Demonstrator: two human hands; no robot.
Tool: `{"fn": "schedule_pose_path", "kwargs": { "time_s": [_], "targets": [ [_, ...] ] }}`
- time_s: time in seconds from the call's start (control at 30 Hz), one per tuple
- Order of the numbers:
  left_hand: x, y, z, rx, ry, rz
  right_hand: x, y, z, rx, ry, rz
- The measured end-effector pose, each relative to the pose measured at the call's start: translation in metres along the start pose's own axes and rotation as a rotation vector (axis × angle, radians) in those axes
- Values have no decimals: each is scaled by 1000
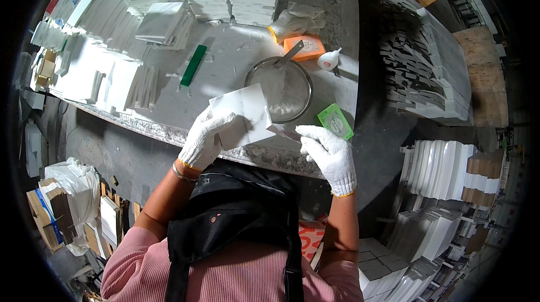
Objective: The person repeatedly picks up white rectangular ceramic tiles, applies a white paste to the edges with a small spatula, and smooths the edges with a green sponge. The person then stacks the finished tiles on the table.
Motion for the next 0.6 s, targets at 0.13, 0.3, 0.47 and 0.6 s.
{"fn": "schedule_pose_path", "kwargs": {
  "time_s": [0.13, 0.3, 0.47, 0.6],
  "targets": [
    [0, 0, -1, 1, 6, 0, 0, 2, -2, -6, -25, 27],
    [8, -2, 3, 2, 0, -35, 1, 7, -6, -56, -4, 35],
    [9, -2, 1, -13, 7, -42, -1, 12, -8, -74, 1, 52],
    [9, -3, 0, -47, 26, -68, -1, 14, -10, -82, 4, 58]
  ]
}}
Point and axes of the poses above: each hand's wrist, its own y-axis towards the middle knuckle, its own x-axis out of the palm, z = x × y, the point moved 9 cm from there along y, towards the middle knuckle, and after that the axes turned 9 degrees about x, right-handed, at the moved point
